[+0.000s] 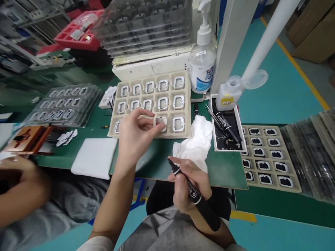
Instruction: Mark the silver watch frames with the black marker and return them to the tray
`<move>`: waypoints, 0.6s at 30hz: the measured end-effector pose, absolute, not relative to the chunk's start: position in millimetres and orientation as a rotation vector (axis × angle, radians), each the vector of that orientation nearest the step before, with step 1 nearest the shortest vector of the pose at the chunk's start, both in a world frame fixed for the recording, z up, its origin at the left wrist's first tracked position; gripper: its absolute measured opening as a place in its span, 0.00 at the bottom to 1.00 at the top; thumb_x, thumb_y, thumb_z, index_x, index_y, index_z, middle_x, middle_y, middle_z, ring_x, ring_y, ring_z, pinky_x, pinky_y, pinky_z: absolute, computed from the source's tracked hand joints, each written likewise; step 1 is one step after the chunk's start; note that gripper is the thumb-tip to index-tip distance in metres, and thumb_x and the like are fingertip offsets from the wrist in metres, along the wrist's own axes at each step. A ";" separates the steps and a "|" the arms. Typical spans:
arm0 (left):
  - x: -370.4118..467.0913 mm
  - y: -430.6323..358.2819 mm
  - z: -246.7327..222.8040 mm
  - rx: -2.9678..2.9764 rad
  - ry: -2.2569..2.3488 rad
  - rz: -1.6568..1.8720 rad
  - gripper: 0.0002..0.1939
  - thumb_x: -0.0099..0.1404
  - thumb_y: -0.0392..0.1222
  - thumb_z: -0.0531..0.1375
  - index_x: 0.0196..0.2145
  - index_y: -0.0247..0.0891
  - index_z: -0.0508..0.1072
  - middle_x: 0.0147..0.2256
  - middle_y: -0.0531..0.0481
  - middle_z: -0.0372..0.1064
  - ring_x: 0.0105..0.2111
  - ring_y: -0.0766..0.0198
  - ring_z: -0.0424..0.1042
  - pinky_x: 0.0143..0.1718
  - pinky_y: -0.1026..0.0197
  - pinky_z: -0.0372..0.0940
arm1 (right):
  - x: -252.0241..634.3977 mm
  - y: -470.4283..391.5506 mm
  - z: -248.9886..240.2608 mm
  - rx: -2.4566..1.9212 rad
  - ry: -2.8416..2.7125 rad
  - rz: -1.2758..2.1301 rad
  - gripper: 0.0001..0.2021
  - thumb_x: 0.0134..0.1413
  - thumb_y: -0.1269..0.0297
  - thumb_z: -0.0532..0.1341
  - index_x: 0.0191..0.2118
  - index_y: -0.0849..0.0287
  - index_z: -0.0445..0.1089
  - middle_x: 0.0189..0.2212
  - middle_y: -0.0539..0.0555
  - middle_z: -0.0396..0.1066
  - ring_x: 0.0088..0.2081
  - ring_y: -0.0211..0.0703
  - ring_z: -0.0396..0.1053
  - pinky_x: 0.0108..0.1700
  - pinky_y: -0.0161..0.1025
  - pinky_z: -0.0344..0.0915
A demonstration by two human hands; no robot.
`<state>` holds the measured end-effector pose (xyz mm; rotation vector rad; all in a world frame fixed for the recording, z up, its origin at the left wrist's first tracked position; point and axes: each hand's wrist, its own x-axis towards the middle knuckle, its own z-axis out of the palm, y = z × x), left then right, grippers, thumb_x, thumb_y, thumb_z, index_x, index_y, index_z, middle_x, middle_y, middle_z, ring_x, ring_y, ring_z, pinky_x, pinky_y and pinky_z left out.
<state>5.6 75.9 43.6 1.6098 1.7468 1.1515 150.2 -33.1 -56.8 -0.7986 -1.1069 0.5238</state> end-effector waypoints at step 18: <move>42.1 92.9 57.4 2.525 1.638 0.448 0.09 0.82 0.44 0.67 0.53 0.37 0.82 0.51 0.38 0.79 0.54 0.44 0.79 0.51 0.49 0.74 | 178.8 -14.6 -33.2 -0.699 -0.819 0.429 0.05 0.71 0.70 0.66 0.41 0.55 0.80 0.21 0.45 0.69 0.18 0.41 0.65 0.28 0.50 0.83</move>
